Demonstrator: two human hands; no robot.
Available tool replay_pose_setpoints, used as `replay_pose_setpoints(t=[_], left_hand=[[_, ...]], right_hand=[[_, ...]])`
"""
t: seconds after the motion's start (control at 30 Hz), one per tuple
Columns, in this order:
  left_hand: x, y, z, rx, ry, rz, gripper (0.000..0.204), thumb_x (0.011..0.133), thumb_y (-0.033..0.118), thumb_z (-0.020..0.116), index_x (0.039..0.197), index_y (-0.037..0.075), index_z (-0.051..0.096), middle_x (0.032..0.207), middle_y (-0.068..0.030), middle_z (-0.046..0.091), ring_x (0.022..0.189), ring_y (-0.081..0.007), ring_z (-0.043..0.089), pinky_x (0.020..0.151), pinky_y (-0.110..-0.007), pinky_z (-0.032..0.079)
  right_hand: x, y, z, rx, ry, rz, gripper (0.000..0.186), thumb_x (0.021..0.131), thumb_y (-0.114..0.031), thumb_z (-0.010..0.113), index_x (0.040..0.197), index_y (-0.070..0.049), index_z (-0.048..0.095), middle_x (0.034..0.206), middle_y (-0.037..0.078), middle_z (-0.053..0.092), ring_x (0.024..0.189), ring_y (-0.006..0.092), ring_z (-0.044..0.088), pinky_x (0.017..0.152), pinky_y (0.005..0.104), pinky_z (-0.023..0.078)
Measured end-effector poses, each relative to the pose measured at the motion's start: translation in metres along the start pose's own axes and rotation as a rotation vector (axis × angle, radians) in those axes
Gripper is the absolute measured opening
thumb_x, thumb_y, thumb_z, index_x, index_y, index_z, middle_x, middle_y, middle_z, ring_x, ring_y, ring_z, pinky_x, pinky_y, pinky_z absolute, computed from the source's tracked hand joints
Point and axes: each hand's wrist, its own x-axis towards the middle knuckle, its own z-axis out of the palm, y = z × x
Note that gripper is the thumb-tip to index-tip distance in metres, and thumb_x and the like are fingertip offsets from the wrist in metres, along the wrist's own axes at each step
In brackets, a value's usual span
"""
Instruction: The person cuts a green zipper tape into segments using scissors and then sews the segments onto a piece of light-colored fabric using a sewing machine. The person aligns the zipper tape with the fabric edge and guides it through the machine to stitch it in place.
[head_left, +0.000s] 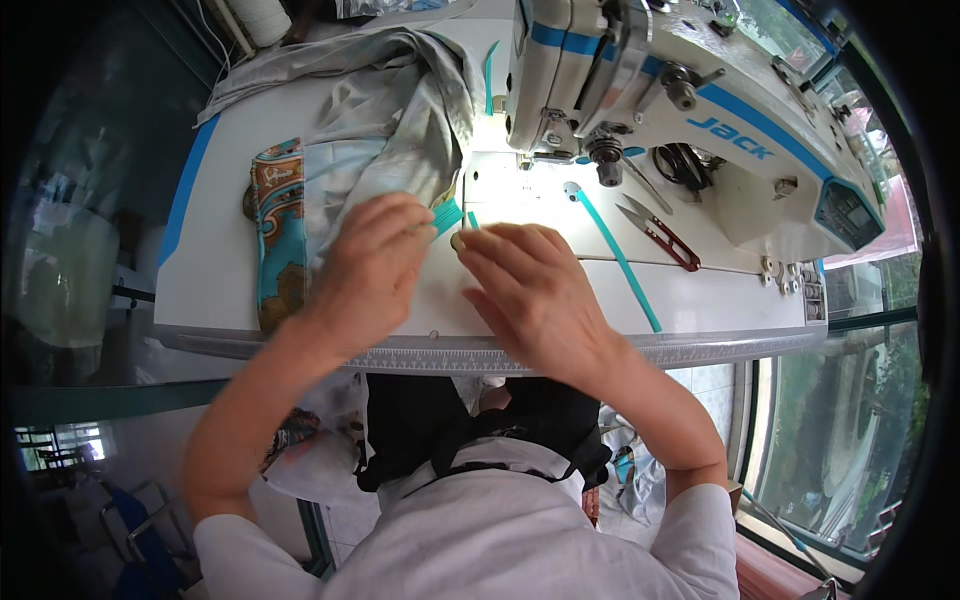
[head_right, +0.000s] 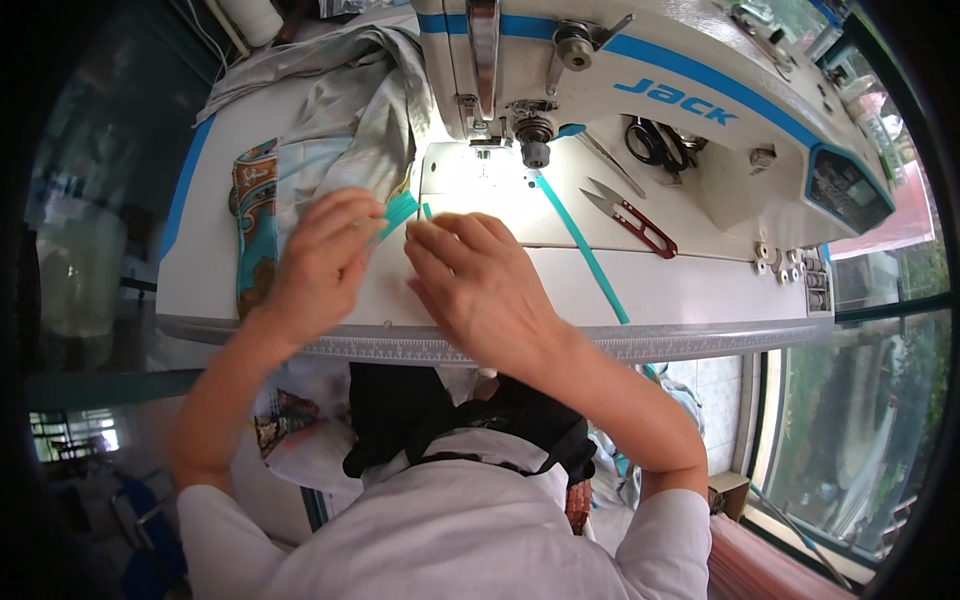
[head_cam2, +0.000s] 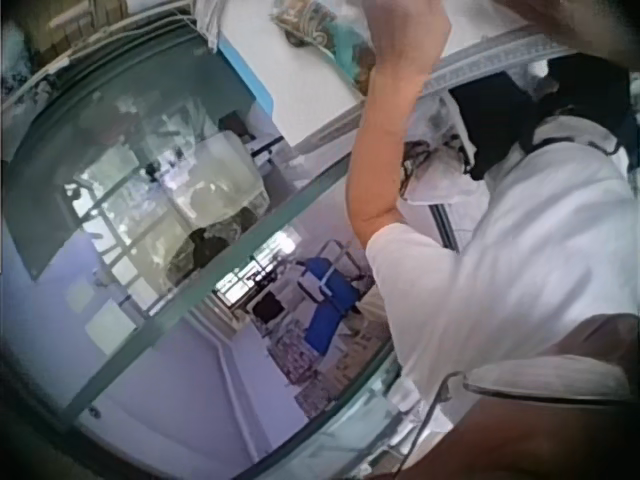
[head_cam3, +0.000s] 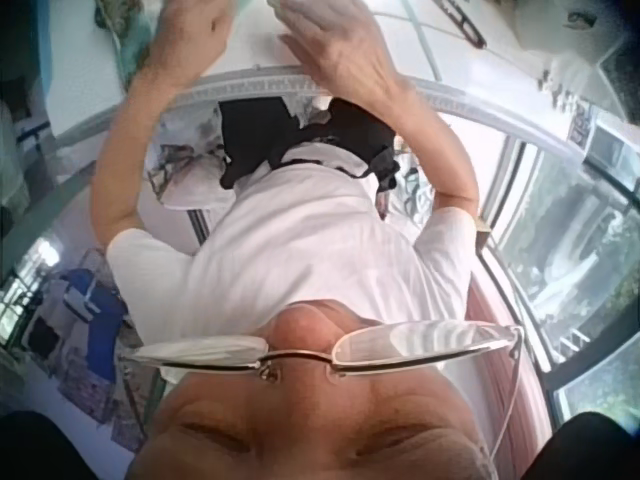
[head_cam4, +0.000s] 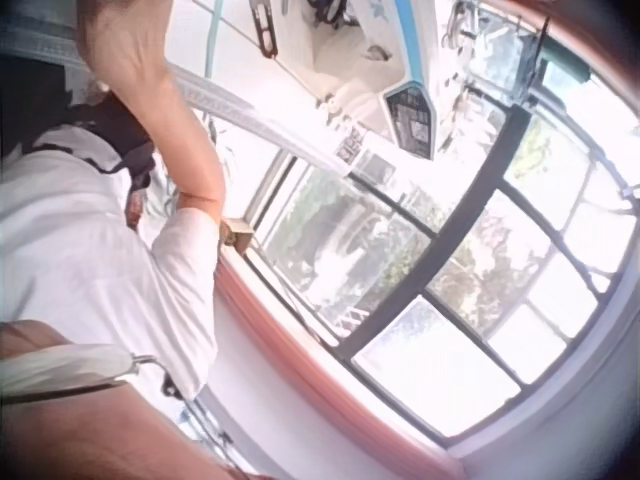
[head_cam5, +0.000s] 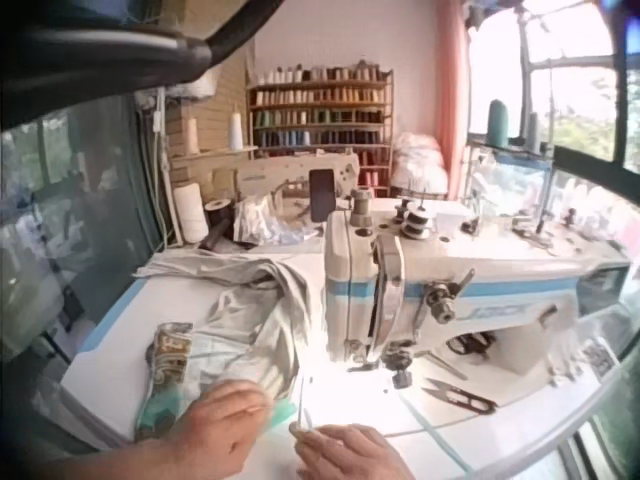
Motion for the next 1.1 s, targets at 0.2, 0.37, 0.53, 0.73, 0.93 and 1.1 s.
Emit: replay_pose_setpoints(t=[0.2, 0.37, 0.53, 0.73, 0.93, 1.1], left_hand=[[-0.010, -0.023, 0.024, -0.099, 0.032, 0.038, 0.040, 0.092, -0.015, 0.057, 0.129, -0.005, 0.067, 0.142, -0.0170, 0.062, 0.137, -0.0334, 0.056, 0.114, -0.041, 0.046], [0.001, -0.037, 0.021, -0.232, -0.043, 0.163, 0.043, 0.091, -0.016, 0.055, 0.130, -0.003, 0.068, 0.146, -0.0161, 0.060, 0.140, -0.0337, 0.054, 0.116, -0.041, 0.045], [0.019, -0.036, 0.018, -0.155, -0.096, 0.318, 0.042, 0.090, -0.017, 0.056, 0.129, -0.007, 0.066, 0.144, -0.0166, 0.061, 0.143, -0.0339, 0.051, 0.118, -0.043, 0.044], [0.036, -0.046, 0.025, -0.296, -0.121, 0.398, 0.040, 0.088, -0.017, 0.055, 0.126, -0.009, 0.065, 0.138, -0.0173, 0.065, 0.139, -0.0354, 0.055, 0.118, -0.044, 0.044], [0.055, -0.048, 0.031, -0.348, -0.121, 0.463, 0.038, 0.087, -0.014, 0.057, 0.124, -0.008, 0.066, 0.135, -0.0176, 0.066, 0.132, -0.0368, 0.060, 0.114, -0.045, 0.047], [0.057, -0.043, 0.034, -0.216, -0.131, 0.448, 0.041, 0.085, -0.014, 0.057, 0.124, -0.006, 0.068, 0.134, -0.0182, 0.066, 0.131, -0.0364, 0.061, 0.114, -0.045, 0.048]], right_hand=[[0.011, 0.005, 0.012, -0.105, 0.006, 0.005, 0.034, 0.090, -0.012, 0.069, 0.121, 0.003, 0.068, 0.128, 0.015, 0.070, 0.120, 0.0305, 0.063, 0.105, 0.0422, 0.047], [-0.020, 0.012, 0.006, -0.211, 0.027, 0.080, 0.028, 0.090, -0.010, 0.068, 0.115, 0.002, 0.069, 0.125, 0.014, 0.071, 0.120, 0.0320, 0.063, 0.106, 0.0438, 0.047], [-0.031, 0.015, -0.002, -0.336, 0.109, 0.264, 0.028, 0.089, -0.010, 0.070, 0.114, 0.002, 0.070, 0.123, 0.015, 0.071, 0.119, 0.0332, 0.063, 0.105, 0.0457, 0.047], [-0.018, 0.009, -0.012, -0.219, 0.077, 0.113, 0.031, 0.086, -0.007, 0.073, 0.116, 0.001, 0.071, 0.120, 0.012, 0.073, 0.117, 0.0305, 0.063, 0.100, 0.0429, 0.050], [-0.008, 0.016, -0.013, -0.256, -0.058, 0.111, 0.026, 0.092, -0.016, 0.069, 0.114, -0.002, 0.069, 0.121, 0.008, 0.072, 0.117, 0.0295, 0.062, 0.103, 0.0432, 0.047], [-0.012, 0.021, -0.019, -0.166, 0.035, 0.153, 0.028, 0.086, -0.010, 0.075, 0.113, -0.002, 0.069, 0.122, 0.011, 0.072, 0.117, 0.0292, 0.062, 0.101, 0.0435, 0.048]])
